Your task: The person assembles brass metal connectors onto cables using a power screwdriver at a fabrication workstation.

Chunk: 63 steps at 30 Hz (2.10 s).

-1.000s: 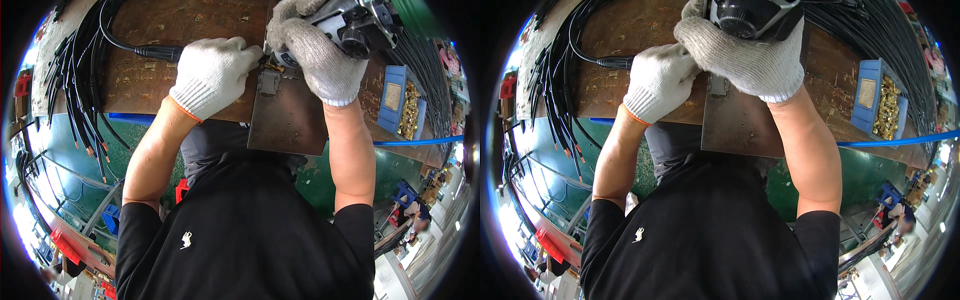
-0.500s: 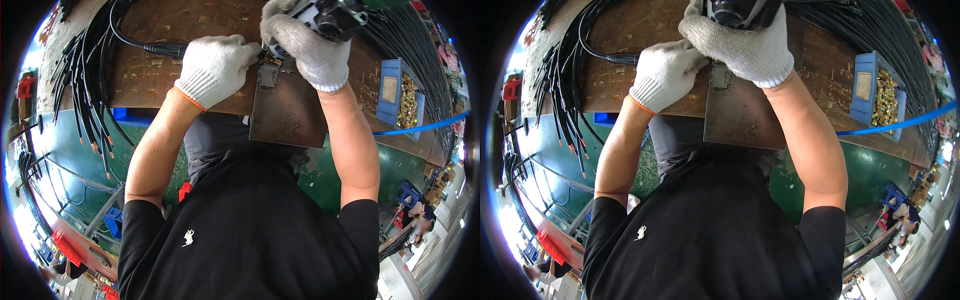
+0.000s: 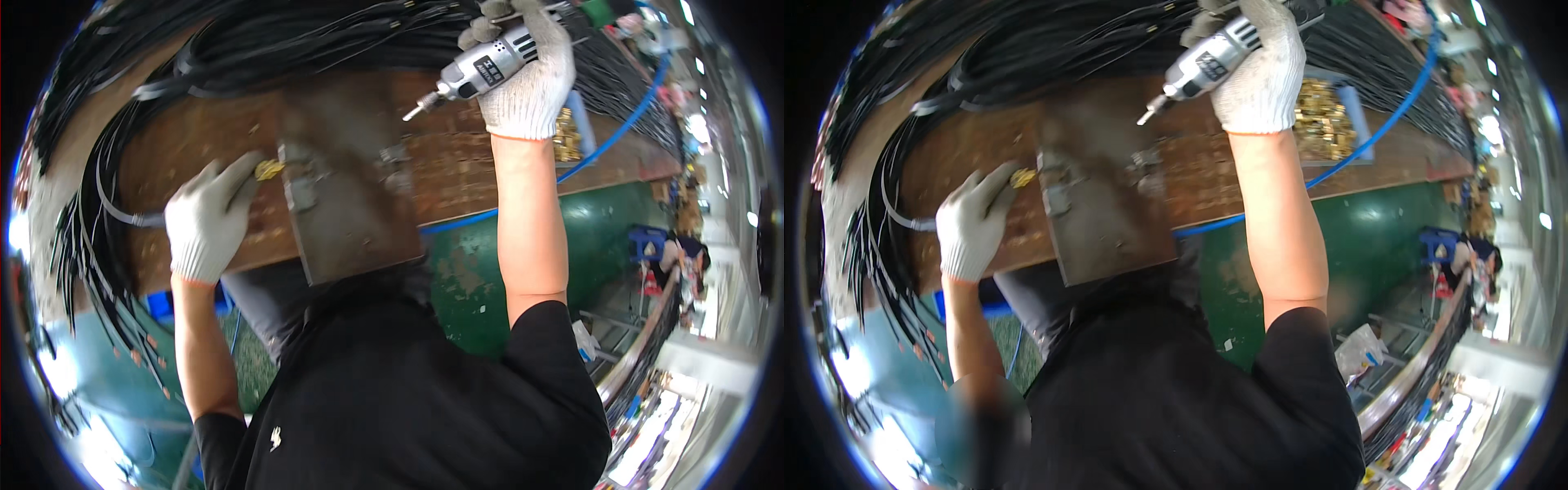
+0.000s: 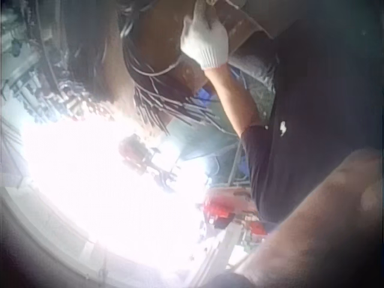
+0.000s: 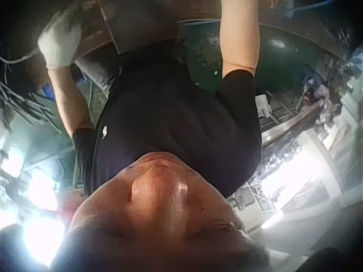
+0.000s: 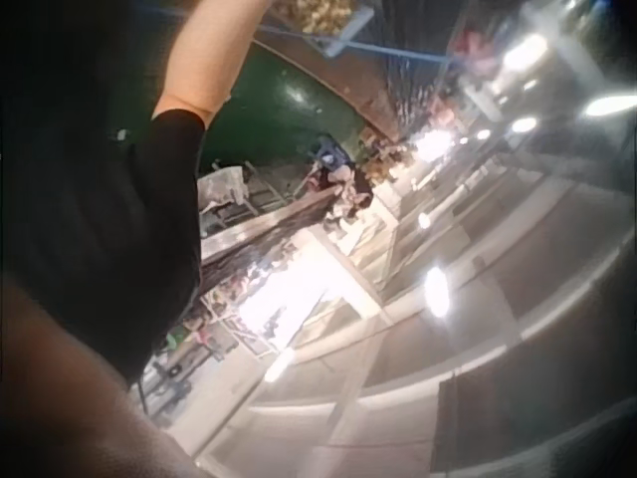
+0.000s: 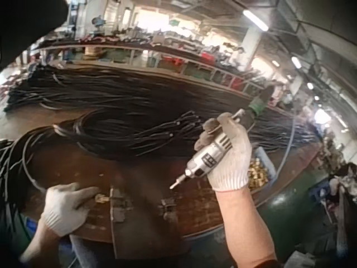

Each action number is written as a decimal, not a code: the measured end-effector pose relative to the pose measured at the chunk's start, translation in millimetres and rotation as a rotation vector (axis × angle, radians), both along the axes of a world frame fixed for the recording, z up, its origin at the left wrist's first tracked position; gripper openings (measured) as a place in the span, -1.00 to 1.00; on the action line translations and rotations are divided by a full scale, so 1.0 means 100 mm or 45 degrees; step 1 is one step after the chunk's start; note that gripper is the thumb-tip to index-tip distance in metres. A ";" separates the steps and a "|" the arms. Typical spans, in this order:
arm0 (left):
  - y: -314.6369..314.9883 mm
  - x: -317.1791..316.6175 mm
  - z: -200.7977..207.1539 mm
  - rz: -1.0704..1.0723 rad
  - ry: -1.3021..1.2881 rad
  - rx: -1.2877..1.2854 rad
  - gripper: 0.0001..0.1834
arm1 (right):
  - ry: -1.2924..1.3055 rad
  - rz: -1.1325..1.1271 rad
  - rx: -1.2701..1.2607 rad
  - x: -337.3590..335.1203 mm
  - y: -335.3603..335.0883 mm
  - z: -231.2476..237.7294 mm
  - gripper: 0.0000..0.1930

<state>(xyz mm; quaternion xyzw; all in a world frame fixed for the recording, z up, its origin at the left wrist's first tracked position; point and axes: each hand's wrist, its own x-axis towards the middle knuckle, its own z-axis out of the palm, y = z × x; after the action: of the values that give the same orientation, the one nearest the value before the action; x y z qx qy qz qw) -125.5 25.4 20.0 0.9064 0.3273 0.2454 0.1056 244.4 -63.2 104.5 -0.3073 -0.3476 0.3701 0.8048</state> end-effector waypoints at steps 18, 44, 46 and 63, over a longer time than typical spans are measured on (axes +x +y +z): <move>-0.13 0.30 0.30 -0.080 -0.097 -0.059 -0.77 | -1.619 -1.625 -2.116 1.95 -1.14 -0.66 -0.35; -0.05 0.13 0.28 -0.209 -0.085 0.119 -0.63 | -0.563 0.325 -0.722 -1.40 -0.09 -0.73 -0.78; 0.03 0.02 0.42 -0.153 -0.112 0.100 -0.47 | -0.817 0.103 -0.643 -1.32 -0.07 -0.68 -0.77; 0.02 -0.10 0.53 -0.098 -0.083 -0.004 -0.44 | -0.998 0.170 -0.159 -1.33 -0.32 -0.32 -0.77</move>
<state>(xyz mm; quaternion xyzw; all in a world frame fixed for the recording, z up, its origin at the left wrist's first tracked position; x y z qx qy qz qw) -136.0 27.7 73.2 0.9097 0.2889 0.2700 0.1268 111.7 -94.7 72.4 -0.4505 -0.6242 0.2967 0.5651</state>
